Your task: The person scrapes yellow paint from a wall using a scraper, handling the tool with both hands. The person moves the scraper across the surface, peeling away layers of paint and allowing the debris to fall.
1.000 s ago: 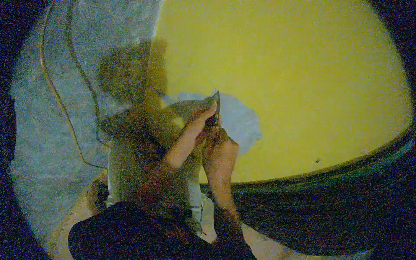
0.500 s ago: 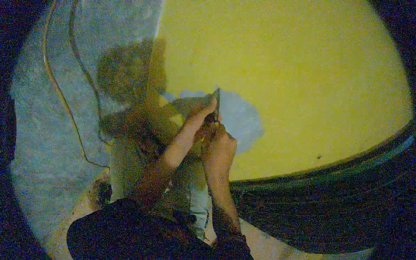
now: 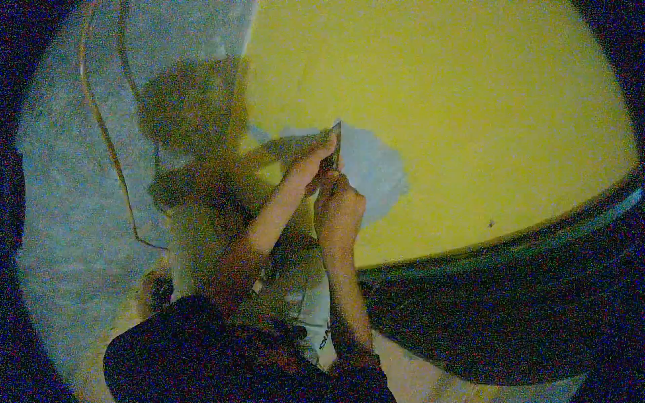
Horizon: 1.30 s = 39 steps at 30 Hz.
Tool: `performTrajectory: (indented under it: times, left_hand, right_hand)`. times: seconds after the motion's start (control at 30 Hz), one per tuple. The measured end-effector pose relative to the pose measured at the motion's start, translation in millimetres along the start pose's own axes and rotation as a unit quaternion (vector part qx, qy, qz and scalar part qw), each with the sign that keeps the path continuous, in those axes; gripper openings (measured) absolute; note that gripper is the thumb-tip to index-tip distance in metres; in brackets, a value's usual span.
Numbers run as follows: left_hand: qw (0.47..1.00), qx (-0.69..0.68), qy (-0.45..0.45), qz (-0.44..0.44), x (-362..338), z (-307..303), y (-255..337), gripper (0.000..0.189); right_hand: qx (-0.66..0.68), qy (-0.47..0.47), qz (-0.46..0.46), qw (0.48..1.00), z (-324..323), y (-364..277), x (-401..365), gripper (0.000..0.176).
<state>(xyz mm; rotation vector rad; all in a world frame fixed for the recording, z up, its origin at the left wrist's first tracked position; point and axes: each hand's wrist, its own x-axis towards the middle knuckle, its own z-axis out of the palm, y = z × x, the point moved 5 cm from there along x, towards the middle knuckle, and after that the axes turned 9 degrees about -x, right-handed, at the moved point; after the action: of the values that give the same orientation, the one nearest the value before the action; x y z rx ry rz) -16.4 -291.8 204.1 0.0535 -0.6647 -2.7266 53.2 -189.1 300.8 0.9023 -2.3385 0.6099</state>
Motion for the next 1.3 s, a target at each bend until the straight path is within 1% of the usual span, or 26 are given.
performTrajectory:
  times: [0.1,0.17,0.2,0.27,0.3,0.33,0.37,0.4,0.47,0.57,0.6,0.67,0.7,0.77,0.8,0.83,0.9,0.97,1.0,1.03,1.1,1.13,1.17,1.23,1.27,1.3]
  left_hand:
    - [0.999,0.012,0.027,0.034,2.1,5.2,9.1,0.043]
    - [0.990,0.083,0.093,0.067,4.7,-0.3,17.0,0.044]
    - [0.990,0.083,0.096,0.064,1.8,-10.4,14.4,0.044]
    - [0.998,0.023,0.064,0.014,19.3,-26.6,15.5,0.046]
    - [0.999,-0.007,0.049,-0.012,23.0,-30.9,18.4,0.046]
    - [0.997,0.032,0.076,0.014,4.0,-18.4,27.5,0.044]
    - [0.996,0.033,0.079,0.015,-5.8,-13.5,24.1,0.044]
    - [0.997,0.029,0.069,0.012,-10.2,-4.6,13.9,0.043]
    - [0.999,-0.001,0.036,-0.008,-8.2,0.3,-4.8,0.041]
    - [0.999,-0.012,0.041,-0.007,-9.5,16.4,-14.9,0.040]
    - [0.999,-0.016,0.041,-0.011,-9.2,6.3,-14.8,0.040]
    - [0.999,-0.016,-0.001,-0.029,-3.9,6.1,-22.0,0.035]
    - [0.999,-0.018,0.001,-0.031,-5.1,1.8,-20.3,0.035]
    - [0.999,-0.033,-0.036,-0.002,-5.7,-2.3,-13.2,0.035]
    - [0.999,-0.035,-0.032,-0.006,-6.8,-4.7,-10.9,0.035]
    - [1.000,-0.018,-0.016,-0.004,3.2,-3.8,-23.0,0.035]
    - [1.000,-0.013,0.002,-0.004,1.1,2.7,-8.6,0.034]
    - [0.998,0.019,0.059,0.027,-1.1,-1.6,26.8,0.034]
    - [0.999,-0.033,0.013,0.016,7.8,-11.7,20.6,0.034]
    - [0.999,-0.031,0.010,0.023,8.3,-10.5,24.5,0.034]
    - [0.997,0.038,0.072,-0.003,-5.4,-17.1,15.1,0.033]
    - [0.999,0.015,0.037,0.000,-10.1,-13.6,8.8,0.035]
    - [0.999,0.013,0.037,0.002,-11.3,-14.1,5.9,0.035]
    - [0.997,0.064,0.018,-0.035,-13.8,-7.5,-5.0,0.034]
    - [0.999,0.002,0.014,-0.028,-14.1,-0.4,-11.7,0.035]
    - [0.999,0.001,0.012,-0.031,-11.6,1.2,-20.1,0.035]
  right_hand:
    - [-0.005,0.000,-0.027,1.000,9.6,4.9,9.8,0.025]
    - [-0.026,-0.036,-0.069,0.997,35.2,26.5,20.5,0.027]
    - [-0.025,-0.040,-0.066,0.997,32.9,19.3,16.7,0.027]
    - [0.050,-0.068,-0.037,0.996,32.1,-0.7,34.1,0.027]
    - [0.056,-0.064,-0.044,0.995,31.0,-4.7,36.8,0.027]
    - [0.038,-0.048,-0.033,0.998,26.4,-2.1,27.5,0.028]
    - [0.017,-0.033,-0.021,0.999,21.8,2.0,18.4,0.028]
    - [0.018,-0.033,-0.021,0.999,15.7,10.3,12.3,0.028]
    - [-0.011,-0.040,0.013,0.999,5.2,22.7,7.1,0.029]
    - [-0.010,-0.043,0.043,0.998,-12.7,26.9,11.4,0.028]
    - [-0.014,-0.045,0.045,0.998,-6.9,19.4,7.6,0.028]
    - [-0.044,-0.036,0.043,0.997,-10.7,15.1,7.1,0.028]
    - [-0.046,-0.039,0.044,0.997,-8.2,11.7,4.9,0.028]
    - [-0.047,-0.028,0.032,0.998,-6.0,3.8,1.1,0.028]
    - [-0.049,-0.032,0.035,0.998,-1.7,1.6,0.4,0.028]
    - [-0.045,-0.037,0.050,0.997,5.3,20.9,3.7,0.027]
    - [-0.050,-0.049,0.062,0.996,14.1,21.5,14.7,0.026]
    - [0.020,-0.047,-0.001,0.999,26.0,4.7,32.8,0.025]
    - [-0.013,-0.050,-0.021,0.998,33.2,8.7,29.9,0.024]
    - [-0.010,-0.046,-0.026,0.999,31.7,5.1,29.6,0.024]
    - [0.006,-0.059,0.024,0.998,28.2,4.3,15.1,0.023]
    - [0.008,-0.059,0.023,0.998,25.2,5.3,9.0,0.023]
    - [-0.002,-0.052,0.038,0.998,21.0,8.2,4.0,0.022]
    - [-0.016,-0.048,0.055,0.997,11.4,15.0,-1.2,0.022]
    - [-0.022,-0.044,0.052,0.997,5.5,16.5,-1.7,0.023]
    - [-0.027,-0.039,0.049,0.998,1.0,16.9,-1.3,0.024]
